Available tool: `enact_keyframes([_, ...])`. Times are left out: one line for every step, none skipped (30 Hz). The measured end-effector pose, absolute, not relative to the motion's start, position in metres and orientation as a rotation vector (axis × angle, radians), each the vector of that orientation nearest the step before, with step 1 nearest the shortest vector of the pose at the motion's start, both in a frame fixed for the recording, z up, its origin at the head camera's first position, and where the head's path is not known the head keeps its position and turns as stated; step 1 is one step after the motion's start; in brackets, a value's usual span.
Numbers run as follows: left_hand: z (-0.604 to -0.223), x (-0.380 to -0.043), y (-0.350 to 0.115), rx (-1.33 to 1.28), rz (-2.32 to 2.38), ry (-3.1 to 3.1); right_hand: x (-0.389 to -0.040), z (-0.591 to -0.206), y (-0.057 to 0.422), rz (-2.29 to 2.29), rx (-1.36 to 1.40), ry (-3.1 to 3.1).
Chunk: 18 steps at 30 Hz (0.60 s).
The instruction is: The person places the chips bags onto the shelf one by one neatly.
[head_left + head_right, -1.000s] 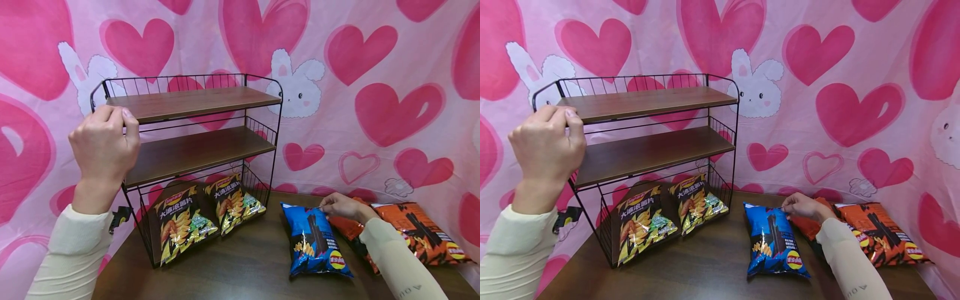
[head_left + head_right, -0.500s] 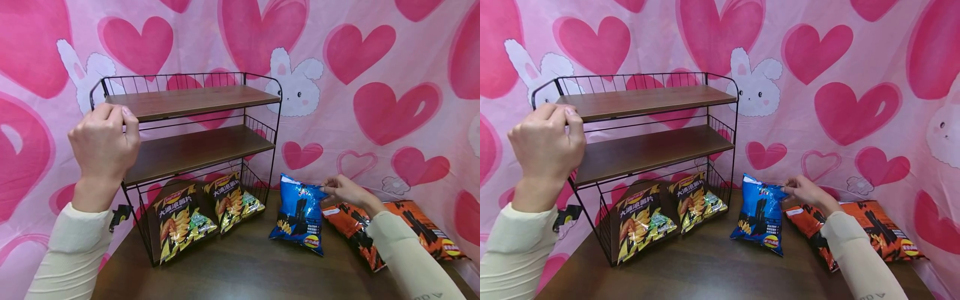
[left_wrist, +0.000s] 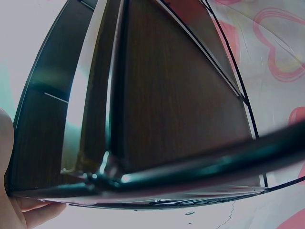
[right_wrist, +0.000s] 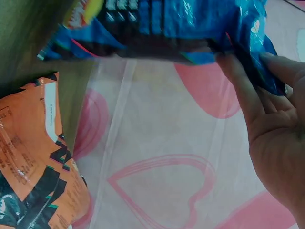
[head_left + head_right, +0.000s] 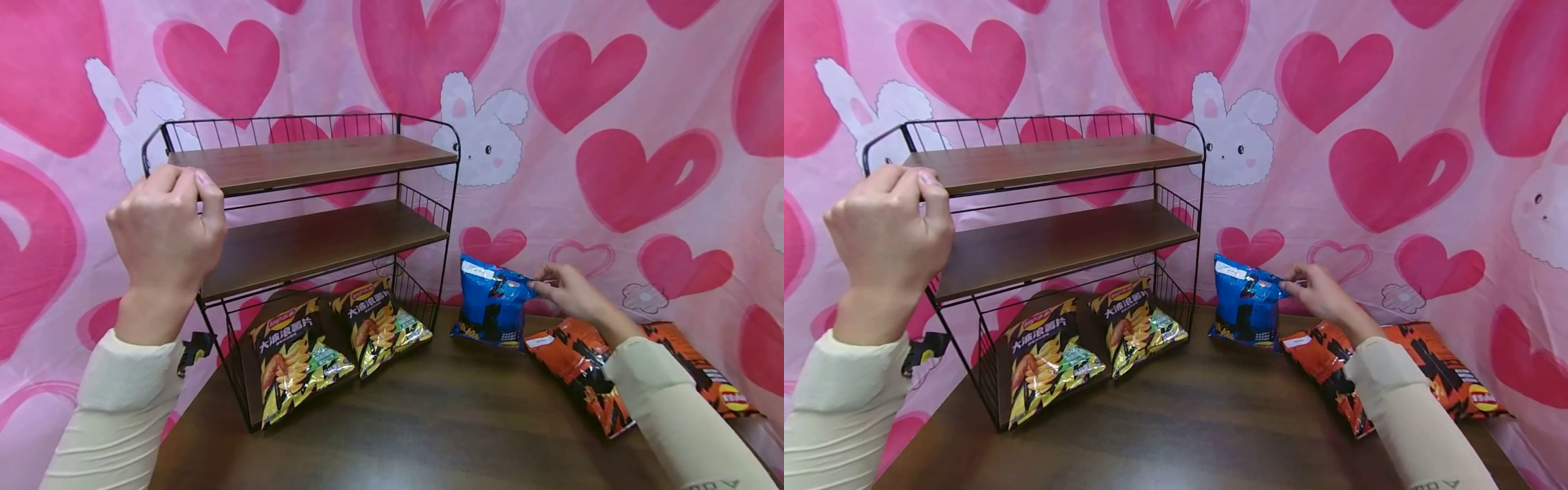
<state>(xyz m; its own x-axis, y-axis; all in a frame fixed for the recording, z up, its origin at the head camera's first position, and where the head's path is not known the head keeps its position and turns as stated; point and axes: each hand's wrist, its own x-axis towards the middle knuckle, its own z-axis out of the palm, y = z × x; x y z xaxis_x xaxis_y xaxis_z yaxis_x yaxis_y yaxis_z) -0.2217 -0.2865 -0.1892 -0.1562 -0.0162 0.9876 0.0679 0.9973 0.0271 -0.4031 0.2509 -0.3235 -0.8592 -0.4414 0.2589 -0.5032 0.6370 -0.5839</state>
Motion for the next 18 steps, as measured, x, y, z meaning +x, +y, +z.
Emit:
enact_keyframes([-0.189,-0.222,-0.287,-0.038,-0.075,-1.725,-0.403,-0.324,0.251,1.009,0.797,-2.735])
enact_keyframes([-0.189,-0.222,-0.287,-0.039,-0.076,-1.725,-0.404,-0.326,0.250,1.011,0.796,-2.713])
enact_keyframes([-0.189,-0.221,-0.287,-0.039,-0.078,-1.724,-0.405,-0.328,0.250,1.000,0.790,-2.693])
enact_keyframes([-0.189,-0.221,-0.287,-0.037,-0.081,-1.725,-0.406,-0.331,0.249,0.991,0.785,-2.674])
enact_keyframes([-0.189,-0.221,-0.287,-0.036,-0.084,-1.727,-0.407,-0.334,0.249,0.971,0.788,-2.652])
enact_keyframes([-0.189,-0.221,-0.287,-0.035,-0.086,-1.729,-0.408,-0.338,0.248,0.952,0.790,-2.631])
enact_keyframes([-0.189,-0.221,-0.287,-0.038,-0.079,-1.734,-0.410,-0.343,0.247,0.934,0.796,-2.610])
enact_keyframes([-0.190,-0.221,-0.287,-0.038,-0.079,-1.736,-0.411,-0.348,0.247,0.924,0.803,-2.590])
enact_keyframes([-0.190,-0.221,-0.287,-0.038,-0.080,-1.739,-0.411,-0.353,0.246,0.910,0.807,-2.577])
enact_keyframes([-0.190,-0.220,-0.287,-0.043,-0.070,-1.746,-0.411,-0.357,0.246,0.908,0.818,-2.565])
enact_keyframes([-0.190,-0.220,-0.287,-0.048,-0.061,-1.750,-0.411,-0.361,0.245,0.906,0.834,-2.557])
enact_keyframes([-0.190,-0.220,-0.287,-0.052,-0.051,-1.754,-0.410,-0.364,0.245,0.907,0.849,-2.551])
enact_keyframes([-0.191,-0.220,-0.287,-0.051,-0.051,-1.753,-0.410,-0.367,0.245,0.909,0.869,-2.548])
enact_keyframes([-0.191,-0.220,-0.287,-0.046,-0.059,-1.751,-0.408,-0.369,0.245,0.905,0.889,-2.546])
enact_keyframes([-0.190,-0.220,-0.287,-0.047,-0.053,-1.752,-0.407,-0.371,0.245,0.901,0.909,-2.546])
enact_keyframes([-0.190,-0.220,-0.287,-0.045,-0.052,-1.749,-0.406,-0.373,0.245,0.896,0.931,-2.539])
enact_keyframes([-0.190,-0.220,-0.287,-0.040,-0.061,-1.743,-0.405,-0.374,0.245,0.890,0.951,-2.534])
enact_keyframes([-0.189,-0.220,-0.286,-0.035,-0.070,-1.738,-0.403,-0.375,0.246,0.883,0.969,-2.522])
